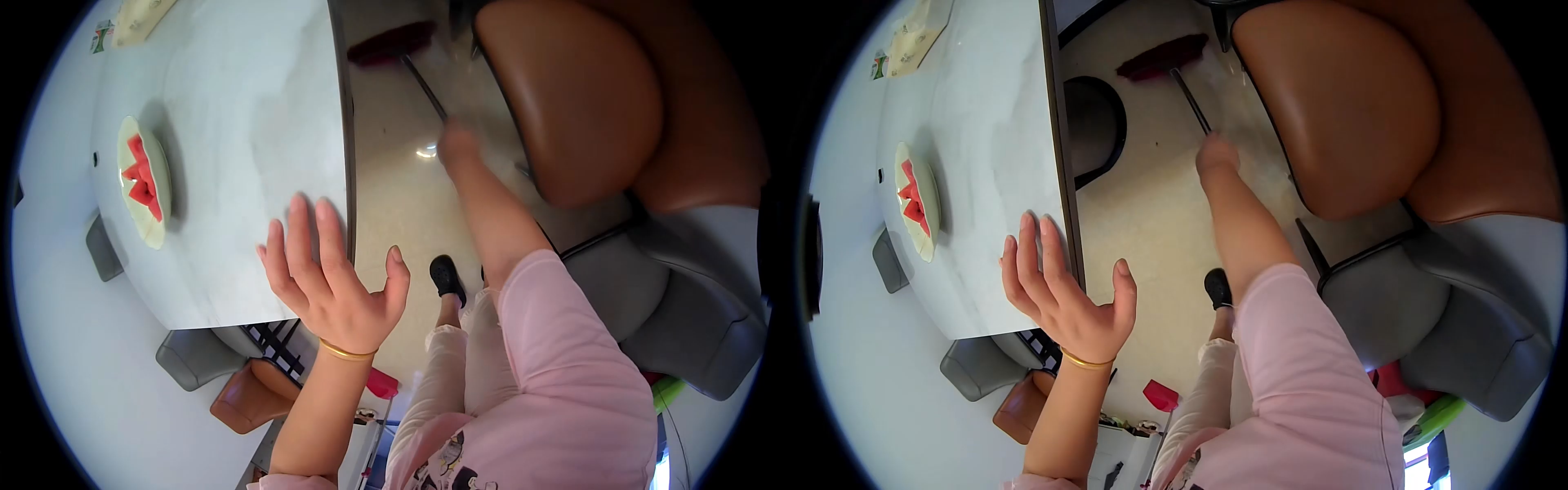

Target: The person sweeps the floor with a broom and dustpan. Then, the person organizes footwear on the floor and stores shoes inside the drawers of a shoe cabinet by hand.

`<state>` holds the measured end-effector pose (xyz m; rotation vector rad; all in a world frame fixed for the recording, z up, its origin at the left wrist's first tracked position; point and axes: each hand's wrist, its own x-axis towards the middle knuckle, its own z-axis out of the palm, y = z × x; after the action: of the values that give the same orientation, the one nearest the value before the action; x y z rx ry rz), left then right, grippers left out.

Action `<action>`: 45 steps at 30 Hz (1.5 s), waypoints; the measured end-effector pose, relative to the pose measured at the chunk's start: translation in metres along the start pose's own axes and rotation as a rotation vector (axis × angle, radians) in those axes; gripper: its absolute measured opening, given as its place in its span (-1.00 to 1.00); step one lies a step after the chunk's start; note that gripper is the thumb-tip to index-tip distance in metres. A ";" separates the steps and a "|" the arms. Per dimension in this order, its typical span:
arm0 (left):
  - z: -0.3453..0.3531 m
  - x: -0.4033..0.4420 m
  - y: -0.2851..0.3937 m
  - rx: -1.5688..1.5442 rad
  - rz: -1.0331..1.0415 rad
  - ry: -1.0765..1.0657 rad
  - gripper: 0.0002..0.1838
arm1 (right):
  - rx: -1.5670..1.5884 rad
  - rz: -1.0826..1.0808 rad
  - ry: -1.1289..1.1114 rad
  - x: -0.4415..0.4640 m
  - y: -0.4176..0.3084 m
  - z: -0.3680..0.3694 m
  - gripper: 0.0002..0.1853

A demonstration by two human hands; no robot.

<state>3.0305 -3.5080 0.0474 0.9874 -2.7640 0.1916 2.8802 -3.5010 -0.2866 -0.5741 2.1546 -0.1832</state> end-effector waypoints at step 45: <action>-0.001 0.005 0.001 -0.059 0.019 -0.141 -0.10 | -0.116 -0.171 0.029 0.094 -0.010 -0.027 -0.52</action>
<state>3.0263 -3.5107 0.0499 0.9959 -2.8881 0.0441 2.8143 -3.5558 -0.3346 -0.8276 2.1540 -0.1609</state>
